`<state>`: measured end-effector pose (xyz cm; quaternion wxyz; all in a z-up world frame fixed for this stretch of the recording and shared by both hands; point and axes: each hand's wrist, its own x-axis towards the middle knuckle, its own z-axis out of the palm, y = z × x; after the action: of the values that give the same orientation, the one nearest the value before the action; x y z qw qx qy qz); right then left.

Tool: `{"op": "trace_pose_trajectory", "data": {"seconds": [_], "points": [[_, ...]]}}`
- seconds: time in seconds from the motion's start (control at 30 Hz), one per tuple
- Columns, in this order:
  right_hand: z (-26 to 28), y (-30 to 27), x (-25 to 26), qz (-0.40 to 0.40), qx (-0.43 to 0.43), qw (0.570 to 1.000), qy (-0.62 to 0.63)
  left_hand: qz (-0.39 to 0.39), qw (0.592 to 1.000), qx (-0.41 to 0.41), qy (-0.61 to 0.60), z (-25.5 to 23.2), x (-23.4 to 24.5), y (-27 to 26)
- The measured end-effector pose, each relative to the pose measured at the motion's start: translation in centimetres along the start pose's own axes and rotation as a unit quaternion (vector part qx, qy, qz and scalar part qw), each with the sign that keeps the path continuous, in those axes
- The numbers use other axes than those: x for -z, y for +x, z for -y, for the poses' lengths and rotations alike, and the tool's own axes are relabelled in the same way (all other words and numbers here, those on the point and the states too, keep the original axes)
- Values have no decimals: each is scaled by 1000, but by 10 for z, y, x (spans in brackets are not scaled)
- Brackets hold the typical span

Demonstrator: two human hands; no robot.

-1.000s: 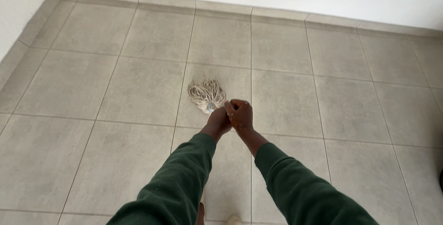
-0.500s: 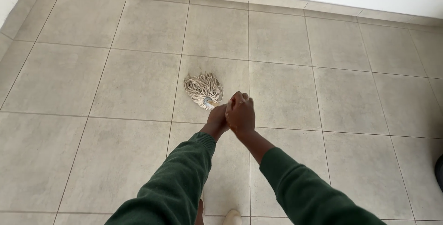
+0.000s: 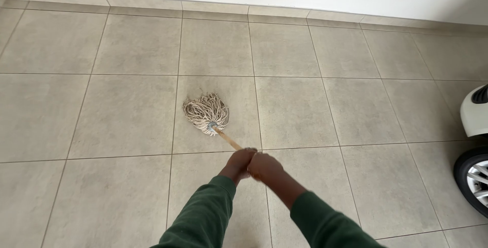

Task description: Mopping the tiled floor in a garage using a bucket of soapy water and a string mop.

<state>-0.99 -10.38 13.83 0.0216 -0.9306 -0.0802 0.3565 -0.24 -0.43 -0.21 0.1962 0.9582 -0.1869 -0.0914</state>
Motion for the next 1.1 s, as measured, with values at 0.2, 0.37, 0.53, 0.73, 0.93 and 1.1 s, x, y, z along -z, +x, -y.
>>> {"op": "trace_pose_trajectory", "data": {"seconds": [0.2, 0.37, 0.53, 0.73, 0.93, 1.1], "points": [[-32, 10, -26, -1, -6, 1000, 16, 94, 995, 31, 14, -34, 22, -3], [-38, 63, -83, -7, 12, 998, 65, 120, 992, 39, 10, -12, 26, -21], [20, 92, -125, -75, 119, 983, 117, 103, 990, 93, -11, 56, 12, -62], [101, 49, -100, 54, 97, 986, 124, 118, 979, 165, 4, 94, 16, -117], [116, 52, -94, 92, 151, 984, 10, 61, 964, 256, -34, 90, 15, -139], [112, 48, -73, 87, 157, 984, -13, -161, 943, 264, -122, 70, 7, -145]]}}
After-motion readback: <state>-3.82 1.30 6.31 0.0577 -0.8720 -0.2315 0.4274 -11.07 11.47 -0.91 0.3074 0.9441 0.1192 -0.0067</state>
